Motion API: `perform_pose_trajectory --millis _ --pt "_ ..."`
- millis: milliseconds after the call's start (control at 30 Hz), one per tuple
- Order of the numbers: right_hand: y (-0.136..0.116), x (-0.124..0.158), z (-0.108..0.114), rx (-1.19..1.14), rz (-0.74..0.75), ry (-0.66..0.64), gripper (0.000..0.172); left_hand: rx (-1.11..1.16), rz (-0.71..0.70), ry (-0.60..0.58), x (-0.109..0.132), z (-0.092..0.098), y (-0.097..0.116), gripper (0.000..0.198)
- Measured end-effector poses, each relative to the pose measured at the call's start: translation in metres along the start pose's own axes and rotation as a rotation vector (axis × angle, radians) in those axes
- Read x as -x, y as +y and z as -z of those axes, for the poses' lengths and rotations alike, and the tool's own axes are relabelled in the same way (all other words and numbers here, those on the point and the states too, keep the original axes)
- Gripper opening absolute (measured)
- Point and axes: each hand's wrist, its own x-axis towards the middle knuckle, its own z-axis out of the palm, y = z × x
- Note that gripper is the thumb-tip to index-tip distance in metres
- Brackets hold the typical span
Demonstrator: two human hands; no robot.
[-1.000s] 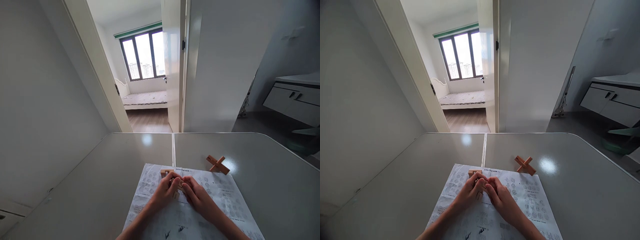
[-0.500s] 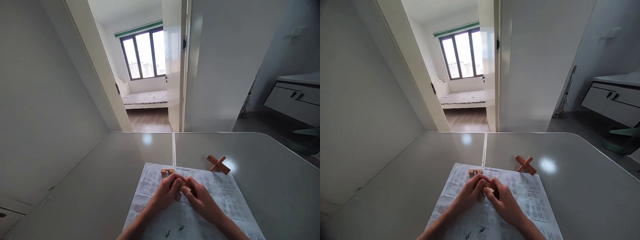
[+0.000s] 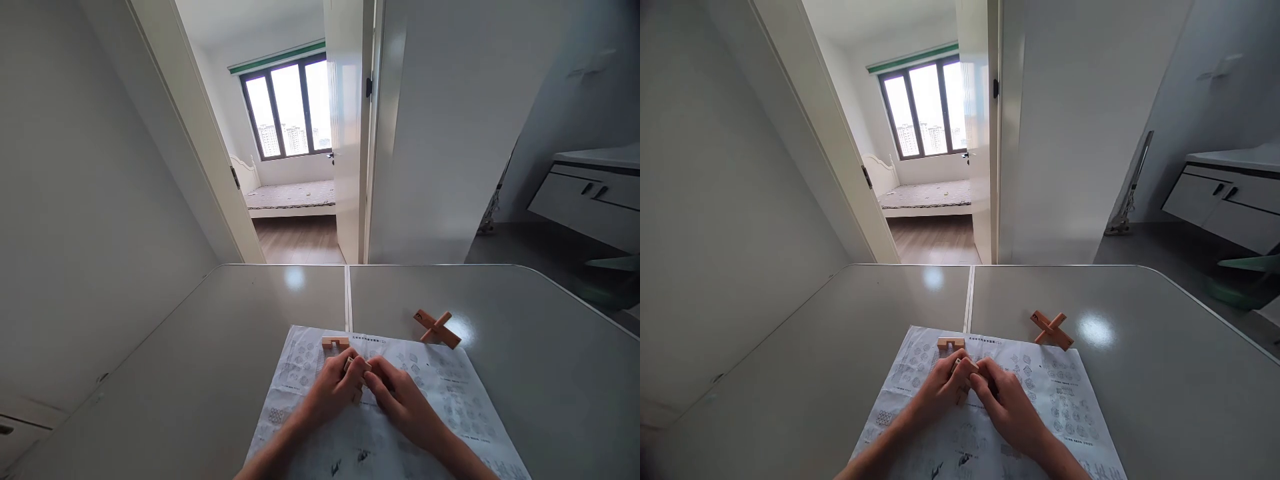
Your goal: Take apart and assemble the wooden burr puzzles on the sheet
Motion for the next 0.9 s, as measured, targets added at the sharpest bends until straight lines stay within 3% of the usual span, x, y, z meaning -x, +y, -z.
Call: perform_pose_trajectory --millis 333,900 --pt "-0.0006 0.0012 -0.0004 -0.003 0.038 0.028 0.037 -0.118 -0.021 -0.025 0.0008 0.0044 0.0043 0.053" --pt "-0.0073 0.0016 -0.0042 -0.2 -0.017 0.001 0.039 0.058 0.015 -0.063 0.0016 0.0074 0.0049 0.055"
